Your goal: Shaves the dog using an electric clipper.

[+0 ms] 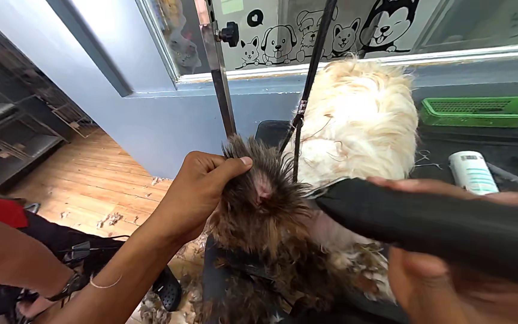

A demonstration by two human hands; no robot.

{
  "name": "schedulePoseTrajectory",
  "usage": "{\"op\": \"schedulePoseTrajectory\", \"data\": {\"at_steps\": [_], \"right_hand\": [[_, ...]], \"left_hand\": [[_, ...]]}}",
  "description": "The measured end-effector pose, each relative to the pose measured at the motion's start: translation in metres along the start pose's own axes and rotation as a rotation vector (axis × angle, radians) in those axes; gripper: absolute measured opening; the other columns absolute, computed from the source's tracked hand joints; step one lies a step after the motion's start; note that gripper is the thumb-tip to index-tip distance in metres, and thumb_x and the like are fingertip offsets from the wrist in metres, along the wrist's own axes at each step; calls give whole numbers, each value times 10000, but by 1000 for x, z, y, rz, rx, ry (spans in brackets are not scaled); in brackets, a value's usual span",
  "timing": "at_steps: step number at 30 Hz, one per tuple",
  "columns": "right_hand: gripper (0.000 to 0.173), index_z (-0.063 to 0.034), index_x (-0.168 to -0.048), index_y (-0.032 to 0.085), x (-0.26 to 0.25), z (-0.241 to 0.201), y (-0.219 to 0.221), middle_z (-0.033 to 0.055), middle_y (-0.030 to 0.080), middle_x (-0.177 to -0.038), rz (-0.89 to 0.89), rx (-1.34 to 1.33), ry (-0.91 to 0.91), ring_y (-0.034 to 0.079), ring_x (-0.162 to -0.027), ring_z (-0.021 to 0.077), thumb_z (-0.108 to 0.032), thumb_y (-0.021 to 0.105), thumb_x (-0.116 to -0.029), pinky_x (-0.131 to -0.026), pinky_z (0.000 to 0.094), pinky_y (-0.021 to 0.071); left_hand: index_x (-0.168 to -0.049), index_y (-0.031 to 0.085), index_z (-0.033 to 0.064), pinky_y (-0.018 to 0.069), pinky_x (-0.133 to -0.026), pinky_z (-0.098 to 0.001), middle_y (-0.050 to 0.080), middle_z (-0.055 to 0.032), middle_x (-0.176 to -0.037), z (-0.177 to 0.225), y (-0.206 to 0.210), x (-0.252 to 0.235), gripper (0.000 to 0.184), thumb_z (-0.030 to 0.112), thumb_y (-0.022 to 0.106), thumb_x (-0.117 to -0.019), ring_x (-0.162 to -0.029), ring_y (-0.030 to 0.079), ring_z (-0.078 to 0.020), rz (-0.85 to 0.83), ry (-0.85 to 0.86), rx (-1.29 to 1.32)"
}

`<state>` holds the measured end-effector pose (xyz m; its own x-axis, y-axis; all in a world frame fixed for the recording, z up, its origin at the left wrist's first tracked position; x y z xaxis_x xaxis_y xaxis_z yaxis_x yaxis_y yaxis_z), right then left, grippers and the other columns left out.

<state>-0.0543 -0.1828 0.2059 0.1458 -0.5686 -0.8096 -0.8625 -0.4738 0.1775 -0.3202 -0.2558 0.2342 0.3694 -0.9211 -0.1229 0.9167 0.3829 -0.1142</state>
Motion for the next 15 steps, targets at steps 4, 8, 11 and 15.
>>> {"op": "schedulePoseTrajectory", "data": {"at_steps": [4, 8, 11, 15], "right_hand": [[612, -246, -1385, 479, 6, 4, 31, 17, 699, -1271, -144, -22, -16, 683, -1180, 271, -215, 813, -874, -1057, 462, 571], [586, -203, -1367, 487, 8, 14, 30, 72, 716, -1224, -171, -100, 40, 698, -1142, 312, -221, 811, -879, -1039, 498, 577], [587, -201, -1364, 473, 1, 8, 17, 90, 710, -1241, -105, -61, 13, 696, -1140, 339, -247, 809, -886, -1024, 520, 576], [602, -239, -1360, 499, -4, 4, 34, 34, 704, -1256, -197, -39, -42, 695, -1155, 292, -185, 828, -859, -1033, 487, 583]], "left_hand": [[-718, 675, 18, 573, -601, -268, 681, -96, -710, 0, 0, -1, 393, 179, 549, -1054, -635, 657, -127, -3, 6, -15], [-738, 679, 12, 575, -596, -262, 678, -99, -708, 0, -1, -2, 378, 178, 556, -1054, -629, 656, -123, -1, 24, -2], [-769, 699, 9, 587, -629, -272, 693, -98, -737, -2, -3, -1, 365, 184, 554, -1055, -661, 672, -132, 1, 16, 8], [-753, 688, 8, 582, -613, -269, 680, -90, -719, 1, -1, -2, 384, 190, 546, -1059, -642, 659, -129, -7, 21, 1]]}}
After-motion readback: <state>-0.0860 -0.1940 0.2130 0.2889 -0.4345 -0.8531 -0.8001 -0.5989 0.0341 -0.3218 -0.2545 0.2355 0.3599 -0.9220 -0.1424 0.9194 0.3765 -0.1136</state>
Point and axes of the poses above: each hand's wrist, its own x-axis away from the middle knuckle, its own y-axis out of the palm, z = x × y, the point moved 8 cm from there along -x, towards the middle knuckle
